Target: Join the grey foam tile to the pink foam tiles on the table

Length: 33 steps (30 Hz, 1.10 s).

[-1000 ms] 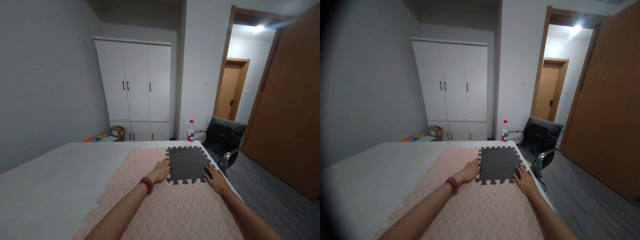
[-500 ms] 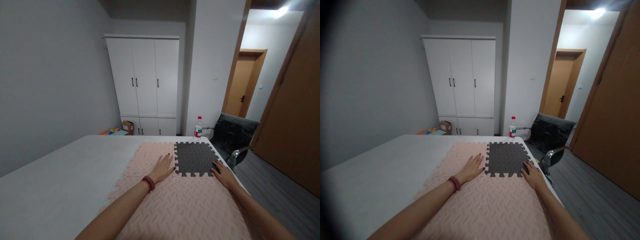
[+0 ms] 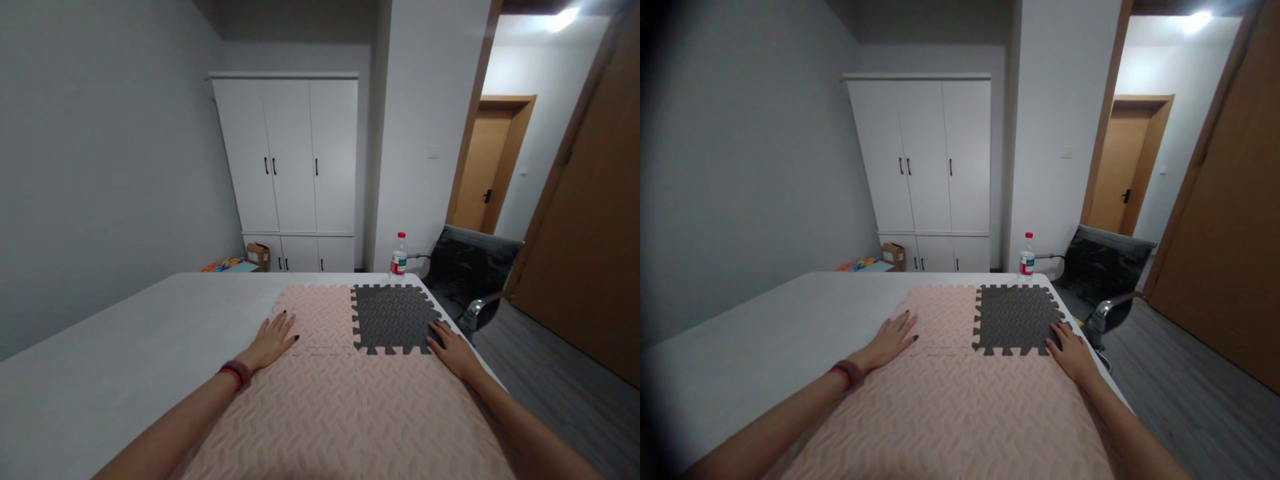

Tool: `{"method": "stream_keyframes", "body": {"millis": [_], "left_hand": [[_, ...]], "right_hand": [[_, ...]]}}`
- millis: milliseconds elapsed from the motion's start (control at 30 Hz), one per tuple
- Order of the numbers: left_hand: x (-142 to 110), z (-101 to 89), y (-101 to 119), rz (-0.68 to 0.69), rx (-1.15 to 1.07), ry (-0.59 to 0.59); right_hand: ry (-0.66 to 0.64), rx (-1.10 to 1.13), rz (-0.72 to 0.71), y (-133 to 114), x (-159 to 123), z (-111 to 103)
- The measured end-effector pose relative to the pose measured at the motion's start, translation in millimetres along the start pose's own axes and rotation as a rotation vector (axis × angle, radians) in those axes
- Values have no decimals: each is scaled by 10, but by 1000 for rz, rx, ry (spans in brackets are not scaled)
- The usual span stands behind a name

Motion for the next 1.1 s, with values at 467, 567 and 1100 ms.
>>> {"method": "stream_keyframes", "body": {"millis": [467,567,1100], "left_hand": [[8,-50,778,271,-22,-46],[-34,-88,778,231,-27,-51],[-2294,-330,1771,383,-144,-92]], "right_hand": [[-1,7,-3,-24,6,-16],[-4,-44,18,-112,-85,-112],[-108,388,-246,-430,-2608,-415]]}}
Point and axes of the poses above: each hand's wrist, its own x-axis towards the middle knuckle, its own z-axis out of the palm, y = z × x, the point moved 1 cm from there along x, towards the middle knuckle, and after that the axes turned 12 degrees about -y, right-handed, at the moved point
